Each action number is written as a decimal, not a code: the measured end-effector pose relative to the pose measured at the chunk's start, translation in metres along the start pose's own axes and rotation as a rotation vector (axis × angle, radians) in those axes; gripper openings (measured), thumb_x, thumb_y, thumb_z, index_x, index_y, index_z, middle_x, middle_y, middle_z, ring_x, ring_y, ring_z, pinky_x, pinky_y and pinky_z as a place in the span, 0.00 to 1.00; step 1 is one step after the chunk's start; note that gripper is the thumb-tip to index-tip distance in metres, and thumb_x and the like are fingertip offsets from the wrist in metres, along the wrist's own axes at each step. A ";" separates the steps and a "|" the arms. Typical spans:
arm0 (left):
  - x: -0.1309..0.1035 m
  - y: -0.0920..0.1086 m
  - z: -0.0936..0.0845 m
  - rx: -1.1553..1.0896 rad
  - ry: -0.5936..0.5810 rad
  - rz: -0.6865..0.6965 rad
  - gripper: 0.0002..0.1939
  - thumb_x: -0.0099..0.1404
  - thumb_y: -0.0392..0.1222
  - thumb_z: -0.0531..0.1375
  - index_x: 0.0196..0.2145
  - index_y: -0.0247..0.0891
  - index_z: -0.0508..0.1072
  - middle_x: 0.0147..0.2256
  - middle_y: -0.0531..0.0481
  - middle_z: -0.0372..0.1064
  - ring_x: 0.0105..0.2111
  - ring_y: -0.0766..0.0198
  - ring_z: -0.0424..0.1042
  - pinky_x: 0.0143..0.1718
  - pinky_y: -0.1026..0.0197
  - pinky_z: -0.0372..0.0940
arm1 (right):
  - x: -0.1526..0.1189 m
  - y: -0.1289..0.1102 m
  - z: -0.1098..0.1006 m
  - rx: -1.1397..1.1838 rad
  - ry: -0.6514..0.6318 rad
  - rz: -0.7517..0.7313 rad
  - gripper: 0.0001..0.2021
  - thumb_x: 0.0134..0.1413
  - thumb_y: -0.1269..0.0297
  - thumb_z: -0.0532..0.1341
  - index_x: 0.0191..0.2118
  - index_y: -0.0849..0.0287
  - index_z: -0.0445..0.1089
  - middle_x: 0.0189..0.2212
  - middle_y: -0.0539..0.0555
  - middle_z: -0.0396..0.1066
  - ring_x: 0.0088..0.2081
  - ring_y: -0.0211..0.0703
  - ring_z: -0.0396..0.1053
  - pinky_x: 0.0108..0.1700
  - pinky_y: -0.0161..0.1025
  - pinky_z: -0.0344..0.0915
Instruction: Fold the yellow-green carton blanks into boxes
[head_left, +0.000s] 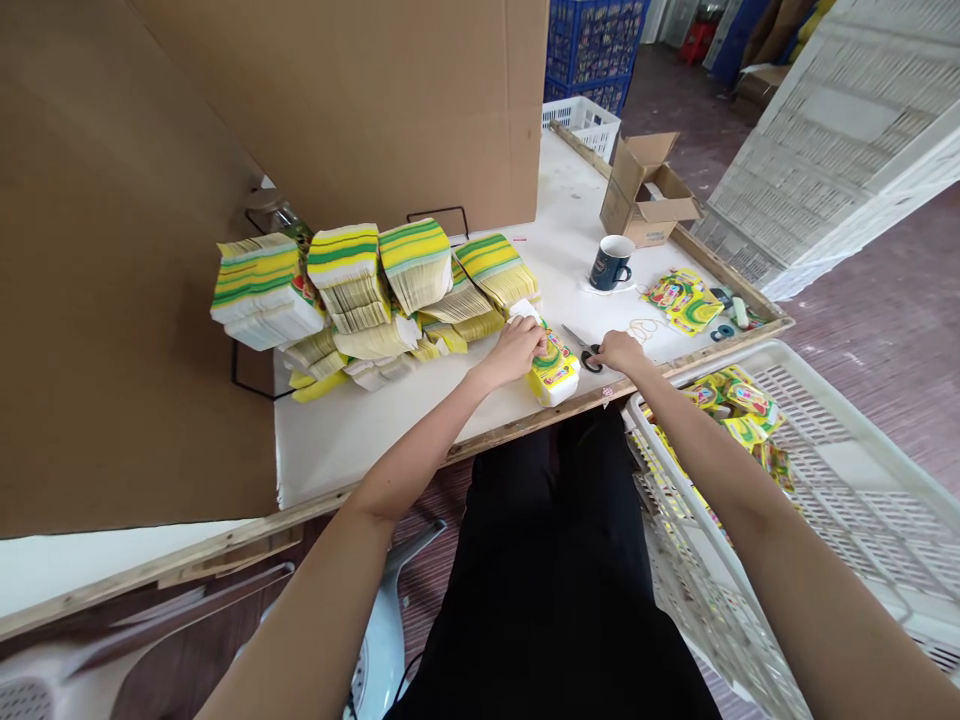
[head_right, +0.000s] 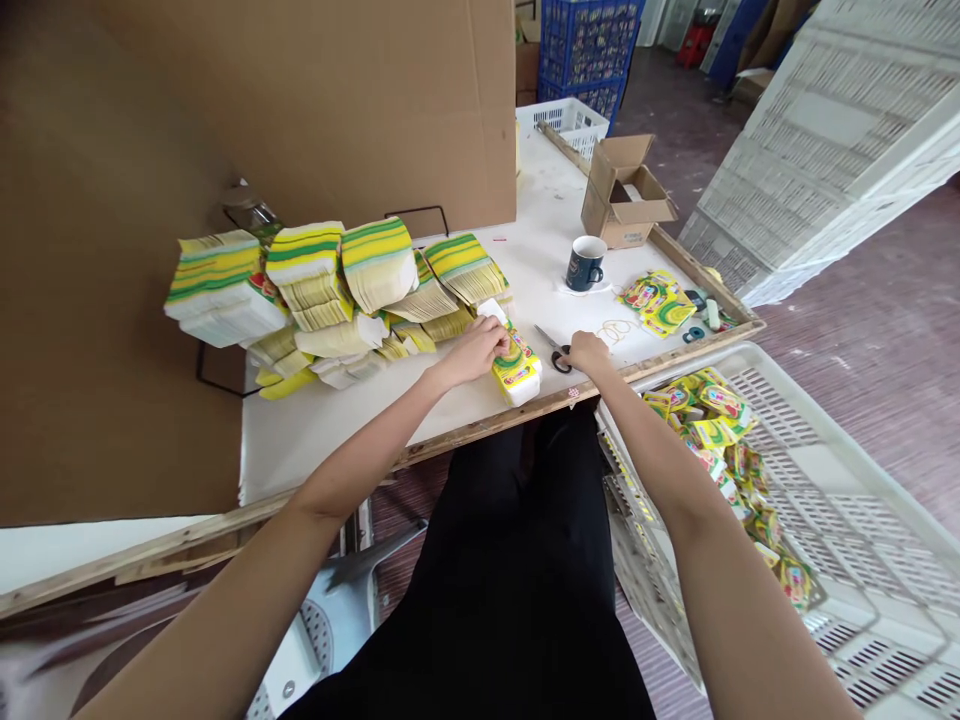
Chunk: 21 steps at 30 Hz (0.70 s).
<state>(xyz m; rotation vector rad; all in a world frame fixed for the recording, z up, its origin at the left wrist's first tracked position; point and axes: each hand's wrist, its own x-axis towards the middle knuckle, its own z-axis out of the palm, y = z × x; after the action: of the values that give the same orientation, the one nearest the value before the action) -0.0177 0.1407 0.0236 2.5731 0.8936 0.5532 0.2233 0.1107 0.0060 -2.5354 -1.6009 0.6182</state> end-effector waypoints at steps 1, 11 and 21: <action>0.000 0.000 0.000 0.006 0.000 0.003 0.08 0.69 0.32 0.54 0.35 0.37 0.71 0.42 0.40 0.67 0.47 0.49 0.64 0.51 0.47 0.59 | 0.000 0.003 0.000 0.048 0.009 0.009 0.16 0.43 0.65 0.75 0.39 0.66 0.78 0.45 0.69 0.78 0.51 0.61 0.75 0.49 0.45 0.69; 0.010 0.000 -0.006 0.060 -0.038 0.055 0.08 0.69 0.32 0.54 0.31 0.39 0.67 0.39 0.41 0.67 0.44 0.49 0.64 0.48 0.48 0.60 | -0.026 0.012 -0.006 0.917 -0.012 -0.002 0.18 0.56 0.52 0.69 0.26 0.59 0.68 0.24 0.55 0.73 0.21 0.33 0.58 0.21 0.32 0.55; -0.003 -0.003 0.019 -0.003 0.169 0.048 0.09 0.69 0.29 0.49 0.33 0.41 0.63 0.39 0.42 0.67 0.43 0.50 0.62 0.46 0.47 0.57 | -0.152 -0.001 0.009 1.583 -0.740 -0.176 0.30 0.44 0.31 0.69 0.33 0.59 0.73 0.23 0.47 0.65 0.19 0.30 0.52 0.17 0.30 0.48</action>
<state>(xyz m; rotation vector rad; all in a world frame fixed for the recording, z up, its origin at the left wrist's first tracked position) -0.0125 0.1368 0.0053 2.5807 0.8861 0.7954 0.1627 -0.0239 0.0418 -0.9780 -0.6705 1.8741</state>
